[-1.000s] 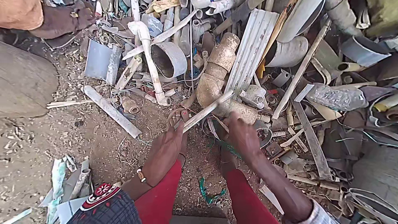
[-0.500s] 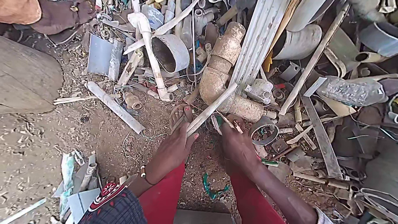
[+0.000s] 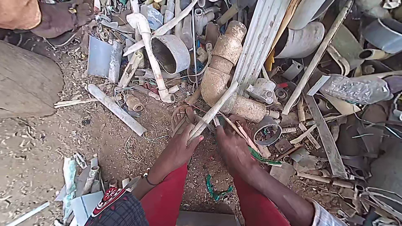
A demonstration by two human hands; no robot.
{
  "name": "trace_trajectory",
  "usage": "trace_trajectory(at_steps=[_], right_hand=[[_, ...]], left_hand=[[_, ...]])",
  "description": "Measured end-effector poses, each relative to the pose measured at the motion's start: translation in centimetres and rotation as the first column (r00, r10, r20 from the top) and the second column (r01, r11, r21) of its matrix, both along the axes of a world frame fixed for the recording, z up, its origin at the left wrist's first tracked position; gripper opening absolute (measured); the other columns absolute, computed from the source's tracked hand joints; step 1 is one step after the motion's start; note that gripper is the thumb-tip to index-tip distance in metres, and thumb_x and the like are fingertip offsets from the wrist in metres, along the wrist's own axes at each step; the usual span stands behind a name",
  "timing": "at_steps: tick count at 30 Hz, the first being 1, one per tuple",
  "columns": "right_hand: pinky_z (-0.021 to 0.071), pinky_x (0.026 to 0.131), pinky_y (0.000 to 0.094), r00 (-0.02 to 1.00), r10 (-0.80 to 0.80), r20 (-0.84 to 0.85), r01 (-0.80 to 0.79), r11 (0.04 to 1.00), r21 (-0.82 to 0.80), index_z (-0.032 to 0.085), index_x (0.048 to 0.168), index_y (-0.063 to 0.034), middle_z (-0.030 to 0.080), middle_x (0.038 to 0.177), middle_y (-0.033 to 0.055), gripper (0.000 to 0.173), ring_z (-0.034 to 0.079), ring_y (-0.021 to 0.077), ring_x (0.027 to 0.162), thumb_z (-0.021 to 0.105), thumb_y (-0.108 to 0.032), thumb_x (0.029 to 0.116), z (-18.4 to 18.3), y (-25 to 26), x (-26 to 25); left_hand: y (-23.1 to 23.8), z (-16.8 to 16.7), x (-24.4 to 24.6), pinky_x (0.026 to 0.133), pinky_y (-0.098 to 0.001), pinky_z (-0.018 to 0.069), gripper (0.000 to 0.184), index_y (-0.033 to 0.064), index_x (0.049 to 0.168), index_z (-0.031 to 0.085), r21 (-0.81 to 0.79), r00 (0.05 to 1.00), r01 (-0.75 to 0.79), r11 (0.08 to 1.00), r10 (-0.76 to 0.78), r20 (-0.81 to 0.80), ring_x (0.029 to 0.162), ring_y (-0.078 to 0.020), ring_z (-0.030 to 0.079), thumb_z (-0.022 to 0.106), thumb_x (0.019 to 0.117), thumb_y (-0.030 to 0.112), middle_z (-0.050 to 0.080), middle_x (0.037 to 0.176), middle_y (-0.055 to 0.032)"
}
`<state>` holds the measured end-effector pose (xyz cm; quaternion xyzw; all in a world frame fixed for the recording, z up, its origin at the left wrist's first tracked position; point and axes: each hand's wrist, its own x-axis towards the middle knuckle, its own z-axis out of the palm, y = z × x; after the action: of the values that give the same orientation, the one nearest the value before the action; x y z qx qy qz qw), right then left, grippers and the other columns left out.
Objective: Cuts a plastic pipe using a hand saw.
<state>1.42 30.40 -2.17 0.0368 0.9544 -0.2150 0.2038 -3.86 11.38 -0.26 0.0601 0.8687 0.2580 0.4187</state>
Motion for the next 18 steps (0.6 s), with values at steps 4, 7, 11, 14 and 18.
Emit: trace_trajectory(at_steps=[4, 7, 11, 14, 18], right_hand=[[0.0558, 0.061, 0.0542, 0.986, -0.132, -0.103, 0.135, 0.991, 0.025, 0.067, 0.114, -0.0006, 0.07, 0.083, 0.0214, 0.028, 0.071, 0.0421, 0.072, 0.047, -0.018, 0.1063, -1.8, 1.6, -1.2], [0.0561, 0.061, 0.0541, 0.988, -0.128, -0.088, 0.13, 0.991, 0.012, 0.067, 0.115, -0.0002, 0.07, 0.082, 0.0208, 0.028, 0.072, 0.0417, 0.073, 0.047, -0.019, 0.1068, -1.1, 1.0, -1.5], [0.0553, 0.059, 0.0528, 0.999, -0.043, -0.028, 0.042, 0.998, -0.038, 0.065, 0.125, -0.0021, 0.07, 0.088, 0.0218, 0.031, 0.071, 0.0418, 0.072, 0.046, -0.018, 0.1062, -0.8, 0.5, -0.3], [0.0548, 0.064, 0.0547, 0.977, -0.19, -0.094, 0.19, 0.982, -0.006, 0.068, 0.114, -0.0014, 0.07, 0.081, 0.0199, 0.031, 0.072, 0.0418, 0.076, 0.045, -0.021, 0.1074, -1.7, 1.5, -1.4], [0.0554, 0.058, 0.0513, 1.0, -0.018, 0.019, 0.018, 1.0, -0.017, 0.065, 0.125, -0.0044, 0.07, 0.088, 0.0209, 0.029, 0.071, 0.0403, 0.071, 0.049, -0.016, 0.1047, 0.4, 0.3, 0.5]], left_hand=[[0.1, -0.3, 0.0, 0.078, -0.0513, 0.0528, 0.055, 0.0061, 0.142, 0.048, 0.004, 1.0, 0.004, 1.0, -0.004, -0.004, 0.085, -0.0314, 0.065, 0.049, 0.1052, 0.047, 0.065, 0.096, -0.0173], [0.1, -0.1, -0.2, 0.074, -0.0475, 0.0517, 0.053, 0.0078, 0.141, 0.048, 0.022, 0.999, -0.023, 0.999, 0.022, 0.031, 0.079, -0.0269, 0.062, 0.049, 0.1052, 0.048, 0.063, 0.091, -0.0134], [0.3, -0.3, -0.1, 0.08, -0.051, 0.0526, 0.056, 0.0046, 0.143, 0.048, 0.004, 1.0, -0.005, 1.0, 0.005, -0.019, 0.087, -0.0315, 0.065, 0.05, 0.1053, 0.046, 0.066, 0.097, -0.018], [0.0, -0.6, -0.2, 0.072, -0.0448, 0.0503, 0.051, 0.009, 0.135, 0.053, 0.056, 0.997, -0.066, 0.996, 0.064, 0.03, 0.077, -0.0223, 0.059, 0.049, 0.1042, 0.05, 0.061, 0.09, -0.0098], [-0.6, -0.9, -0.2, 0.07, -0.0406, 0.0491, 0.05, 0.0102, 0.126, 0.057, 0.081, 0.996, -0.089, 0.993, 0.088, 0.019, 0.077, -0.0172, 0.058, 0.049, 0.1017, 0.053, 0.06, 0.092, -0.0063]])
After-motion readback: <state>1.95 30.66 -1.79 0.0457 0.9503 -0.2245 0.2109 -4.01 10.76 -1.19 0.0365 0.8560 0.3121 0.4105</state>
